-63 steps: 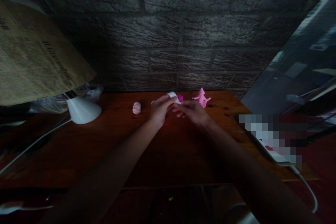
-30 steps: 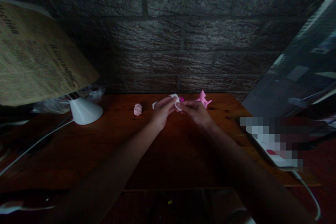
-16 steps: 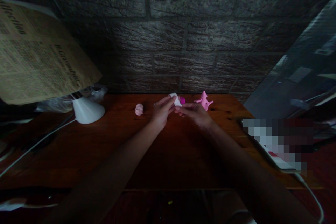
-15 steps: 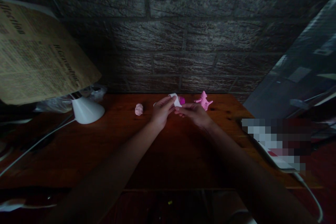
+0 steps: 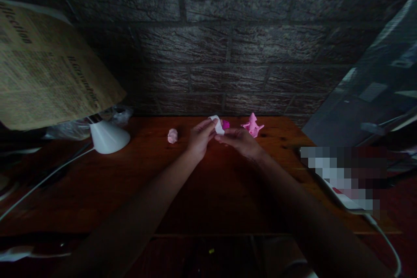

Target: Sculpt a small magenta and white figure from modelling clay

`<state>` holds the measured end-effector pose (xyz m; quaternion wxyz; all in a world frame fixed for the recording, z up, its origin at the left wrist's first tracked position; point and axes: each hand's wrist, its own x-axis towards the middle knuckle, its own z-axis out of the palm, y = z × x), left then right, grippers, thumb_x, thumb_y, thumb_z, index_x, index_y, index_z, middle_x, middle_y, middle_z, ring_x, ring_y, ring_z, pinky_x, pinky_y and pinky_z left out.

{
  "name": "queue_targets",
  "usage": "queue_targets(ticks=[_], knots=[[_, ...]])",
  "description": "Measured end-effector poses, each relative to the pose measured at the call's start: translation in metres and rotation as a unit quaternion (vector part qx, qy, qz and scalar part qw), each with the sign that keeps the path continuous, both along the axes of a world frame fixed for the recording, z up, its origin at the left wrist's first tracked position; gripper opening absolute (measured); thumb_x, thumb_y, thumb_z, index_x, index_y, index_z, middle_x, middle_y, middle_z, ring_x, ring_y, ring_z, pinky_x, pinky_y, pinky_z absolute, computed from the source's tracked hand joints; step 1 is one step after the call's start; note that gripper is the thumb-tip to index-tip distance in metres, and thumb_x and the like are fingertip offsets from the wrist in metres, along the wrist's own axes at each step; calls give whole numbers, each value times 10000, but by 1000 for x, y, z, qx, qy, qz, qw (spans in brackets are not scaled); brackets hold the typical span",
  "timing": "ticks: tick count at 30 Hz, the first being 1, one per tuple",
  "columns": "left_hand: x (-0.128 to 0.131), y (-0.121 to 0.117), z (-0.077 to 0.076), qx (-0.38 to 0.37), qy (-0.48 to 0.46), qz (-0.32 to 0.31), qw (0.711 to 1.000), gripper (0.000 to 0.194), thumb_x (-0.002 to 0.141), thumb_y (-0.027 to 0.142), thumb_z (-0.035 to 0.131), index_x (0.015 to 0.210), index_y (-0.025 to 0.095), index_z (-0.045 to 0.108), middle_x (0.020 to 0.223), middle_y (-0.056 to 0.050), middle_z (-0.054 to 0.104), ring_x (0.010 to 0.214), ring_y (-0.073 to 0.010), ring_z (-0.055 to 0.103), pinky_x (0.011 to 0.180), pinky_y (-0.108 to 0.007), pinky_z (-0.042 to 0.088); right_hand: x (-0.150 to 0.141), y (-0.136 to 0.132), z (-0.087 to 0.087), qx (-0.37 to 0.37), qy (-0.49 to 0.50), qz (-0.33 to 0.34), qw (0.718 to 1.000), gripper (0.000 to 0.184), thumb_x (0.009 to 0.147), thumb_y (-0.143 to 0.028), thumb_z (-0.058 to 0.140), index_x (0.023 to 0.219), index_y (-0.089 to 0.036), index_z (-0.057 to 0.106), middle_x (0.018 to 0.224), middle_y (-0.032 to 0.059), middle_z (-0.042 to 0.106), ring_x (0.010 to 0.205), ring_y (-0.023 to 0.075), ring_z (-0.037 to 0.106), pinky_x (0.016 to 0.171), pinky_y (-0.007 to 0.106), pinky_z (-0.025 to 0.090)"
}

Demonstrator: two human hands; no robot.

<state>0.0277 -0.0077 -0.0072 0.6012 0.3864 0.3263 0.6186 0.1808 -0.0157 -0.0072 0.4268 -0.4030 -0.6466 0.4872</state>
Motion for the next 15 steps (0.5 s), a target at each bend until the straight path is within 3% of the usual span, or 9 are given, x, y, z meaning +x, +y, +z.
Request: queue_targets(ticks=[9,15], knots=[[0,-6,11,-9,-20,-44,999,279,704,383,839,875,176,765,942,-99,783,979,-244,727,811,-326,551,1,-2,3,14,-8,31,999,271,786,-497,767,789,-226,769,788,21,736,728,157,626,744,328,499],[1,-8,10,17,-6,-41,999,244,702,353,836,859,175,779,916,-76,784,803,-172,709,681,-267,529,-2,-3,5,31,26,28,999,284,805,-513,749,867,-237,765,842,7,732,767,148,626,773,314,487]])
